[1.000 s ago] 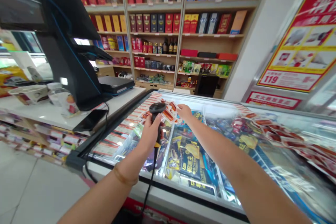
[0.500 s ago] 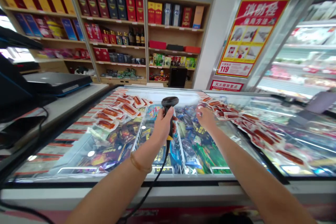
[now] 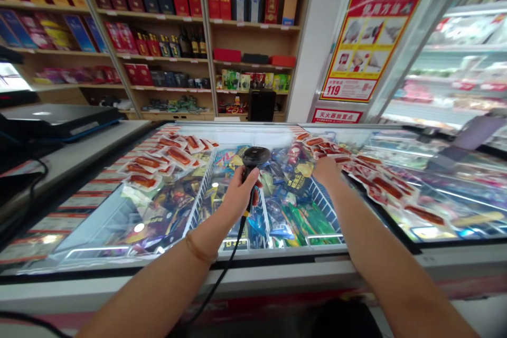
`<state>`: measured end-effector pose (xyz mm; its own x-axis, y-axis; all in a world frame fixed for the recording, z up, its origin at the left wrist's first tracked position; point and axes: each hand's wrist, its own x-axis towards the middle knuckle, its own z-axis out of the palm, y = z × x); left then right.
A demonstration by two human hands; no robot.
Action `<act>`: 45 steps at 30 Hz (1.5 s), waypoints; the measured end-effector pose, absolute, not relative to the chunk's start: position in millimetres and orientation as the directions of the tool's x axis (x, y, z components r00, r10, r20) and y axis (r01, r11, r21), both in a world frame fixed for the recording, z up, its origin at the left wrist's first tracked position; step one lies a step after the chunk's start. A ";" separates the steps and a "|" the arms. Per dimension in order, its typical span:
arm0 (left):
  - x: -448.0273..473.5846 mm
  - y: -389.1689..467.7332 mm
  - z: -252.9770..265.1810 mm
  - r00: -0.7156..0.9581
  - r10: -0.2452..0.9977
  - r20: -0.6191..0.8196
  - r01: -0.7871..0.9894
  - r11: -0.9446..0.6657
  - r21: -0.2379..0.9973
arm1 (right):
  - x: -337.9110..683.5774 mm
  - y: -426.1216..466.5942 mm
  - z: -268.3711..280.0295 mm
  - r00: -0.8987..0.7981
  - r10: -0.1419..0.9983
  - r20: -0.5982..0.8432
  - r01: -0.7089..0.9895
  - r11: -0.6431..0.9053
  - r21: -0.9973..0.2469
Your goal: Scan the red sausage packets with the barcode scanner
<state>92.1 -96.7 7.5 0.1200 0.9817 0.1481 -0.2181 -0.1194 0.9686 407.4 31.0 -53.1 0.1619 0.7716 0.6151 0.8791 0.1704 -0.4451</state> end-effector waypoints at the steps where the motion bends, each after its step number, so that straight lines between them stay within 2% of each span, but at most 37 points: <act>1: 92.2 -95.8 7.6 0.121 0.982 0.148 -0.219 -0.119 0.969 | 399.2 29.0 -49.6 0.153 0.790 0.593 0.892 0.148 -0.428; 3: 92.2 -94.9 7.6 0.123 0.983 0.140 -0.215 -0.111 0.970 | 375.2 22.3 -41.1 0.094 0.842 0.532 0.918 0.134 -0.374; 4: 92.0 -95.0 7.7 0.119 0.984 0.134 -0.213 -0.106 0.971 | 360.5 17.7 -36.7 -0.001 0.877 0.480 0.927 0.180 -0.329; 6: 91.5 -95.7 8.5 0.111 0.986 0.122 -0.213 -0.096 0.972 | 330.8 7.0 -28.4 -0.195 0.873 0.448 0.901 0.340 -0.270; 8: 91.0 -96.8 10.4 0.106 0.988 0.114 -0.215 -0.089 0.972 | 308.3 -2.4 -22.4 -0.257 0.852 0.456 0.862 0.415 -0.290; 13: 90.8 -96.9 12.8 0.096 0.990 0.107 -0.218 -0.084 0.972 | 306.5 -3.4 -23.8 -0.110 0.828 0.550 0.867 0.350 -0.354; 17: 91.1 -94.8 9.9 0.107 0.988 0.109 -0.211 -0.085 0.974 | 322.5 3.3 -34.3 -0.199 0.892 0.406 0.878 0.347 -0.330; 20: 90.9 -94.4 9.6 0.110 0.988 0.111 -0.209 -0.086 0.974 | 323.3 2.5 -36.2 -0.225 0.921 0.319 0.846 0.347 -0.405; 23: 90.5 -95.6 11.7 0.117 0.987 0.111 -0.200 -0.086 0.976 | 321.2 1.8 -32.8 -0.094 0.910 0.404 0.806 0.307 -0.505; 26: 90.5 -97.4 13.1 0.138 0.983 0.117 -0.183 -0.090 0.979 | 323.2 3.8 -27.9 0.099 0.841 0.532 0.759 0.282 -0.587; 29: 90.6 -99.0 11.8 0.175 0.978 0.115 -0.152 -0.089 0.984 | 326.6 4.6 -23.0 0.187 0.794 0.578 0.718 0.291 -0.632; 38: 91.3 -100.1 6.9 0.251 0.952 0.176 -0.115 -0.151 0.982 | 323.7 -3.6 -12.3 0.181 0.734 0.655 0.687 0.382 -0.618; 45: 89.8 -100.8 6.9 0.249 0.955 0.163 -0.095 -0.144 0.985 | 323.0 -1.1 -13.6 0.176 0.736 0.654 0.696 0.377 -0.611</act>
<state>89.8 -100.8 6.9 0.2487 0.9547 0.1632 -0.0953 -0.1436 0.9850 323.0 -1.1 -13.6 0.1760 0.7359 0.6538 0.6958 0.3768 -0.6115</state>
